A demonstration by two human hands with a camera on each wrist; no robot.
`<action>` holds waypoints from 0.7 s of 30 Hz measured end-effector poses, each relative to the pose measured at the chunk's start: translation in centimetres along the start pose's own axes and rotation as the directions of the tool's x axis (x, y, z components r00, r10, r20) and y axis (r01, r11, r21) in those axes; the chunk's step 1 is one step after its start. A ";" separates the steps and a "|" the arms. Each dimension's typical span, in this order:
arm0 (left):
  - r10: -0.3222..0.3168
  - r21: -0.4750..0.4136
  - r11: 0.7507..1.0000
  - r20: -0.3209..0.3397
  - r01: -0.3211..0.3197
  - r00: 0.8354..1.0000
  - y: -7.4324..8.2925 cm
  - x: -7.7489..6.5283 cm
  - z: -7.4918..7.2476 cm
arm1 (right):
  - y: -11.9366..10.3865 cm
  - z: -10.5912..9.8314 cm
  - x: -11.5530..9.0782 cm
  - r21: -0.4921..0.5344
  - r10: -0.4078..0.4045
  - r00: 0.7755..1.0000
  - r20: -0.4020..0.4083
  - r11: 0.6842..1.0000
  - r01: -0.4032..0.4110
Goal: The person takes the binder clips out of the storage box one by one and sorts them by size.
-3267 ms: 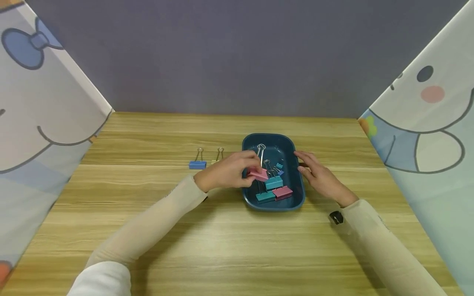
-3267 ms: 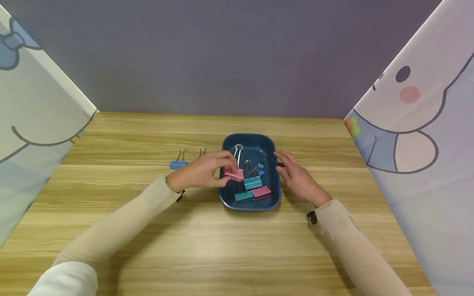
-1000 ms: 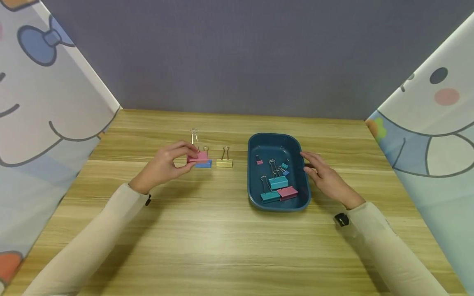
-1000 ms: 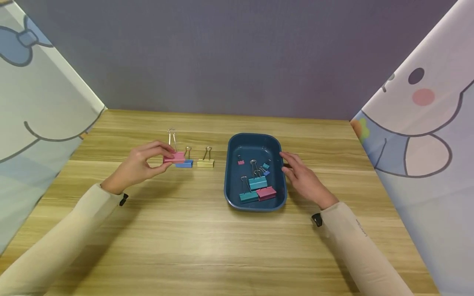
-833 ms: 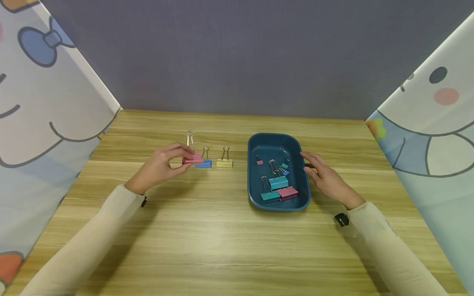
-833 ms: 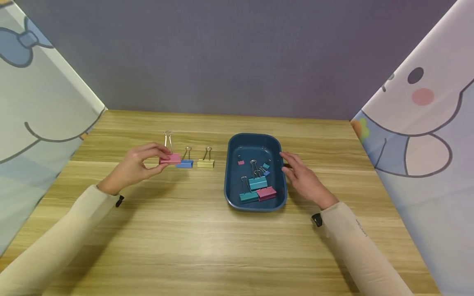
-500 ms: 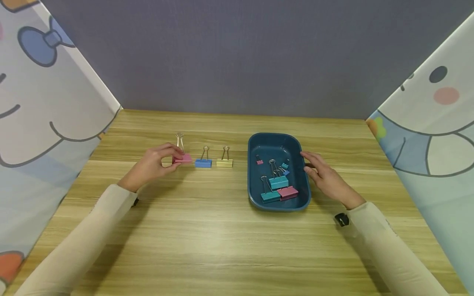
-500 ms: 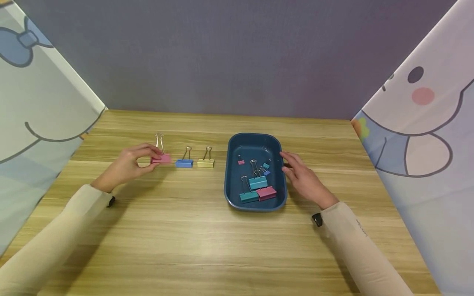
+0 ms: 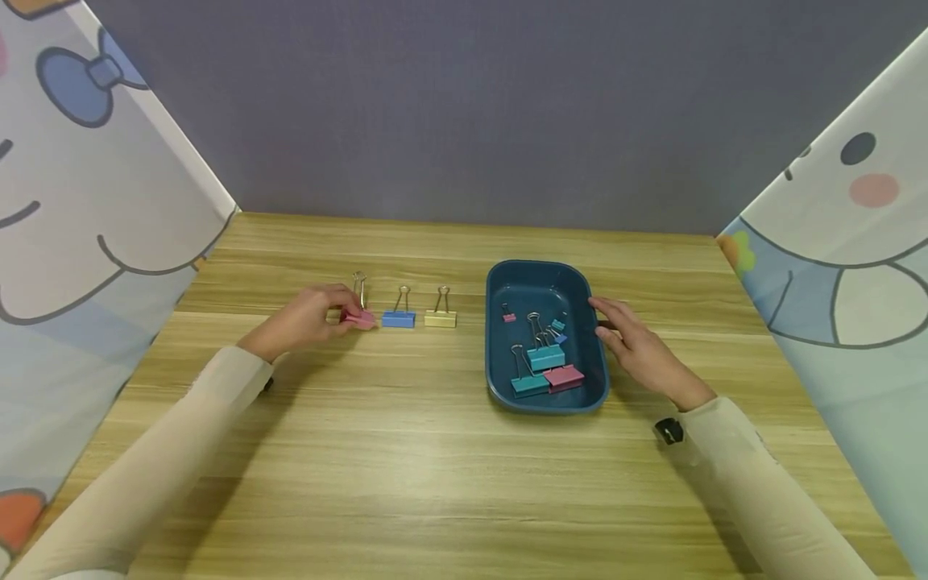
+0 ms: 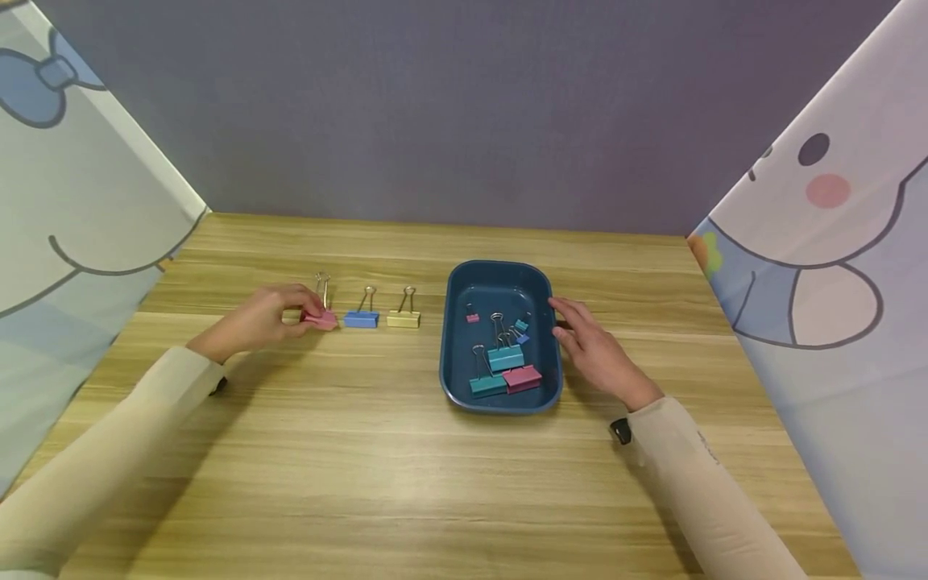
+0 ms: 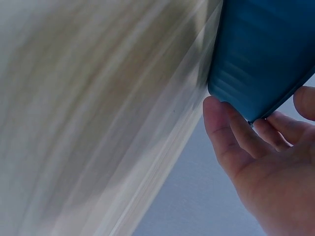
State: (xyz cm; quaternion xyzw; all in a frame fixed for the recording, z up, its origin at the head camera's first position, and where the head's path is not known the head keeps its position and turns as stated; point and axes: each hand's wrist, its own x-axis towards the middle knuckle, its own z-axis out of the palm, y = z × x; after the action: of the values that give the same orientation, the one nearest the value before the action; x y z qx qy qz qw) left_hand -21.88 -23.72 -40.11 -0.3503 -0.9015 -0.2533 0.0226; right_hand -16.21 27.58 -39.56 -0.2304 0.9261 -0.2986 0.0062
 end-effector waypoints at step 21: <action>-0.035 0.040 0.999 0.085 0.031 0.996 -1.0 1.0 0.6 | -0.1 0.0 0.0 -0.002 0.000 1.000 -0.005 1.000 0.000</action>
State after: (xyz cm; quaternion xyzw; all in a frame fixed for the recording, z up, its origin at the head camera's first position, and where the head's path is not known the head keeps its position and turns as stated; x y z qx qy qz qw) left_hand -23.23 -23.45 -40.84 -0.3454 -0.9120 -0.2208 -0.0136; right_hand -16.16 27.52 -39.53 -0.2296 0.9264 -0.2983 0.0037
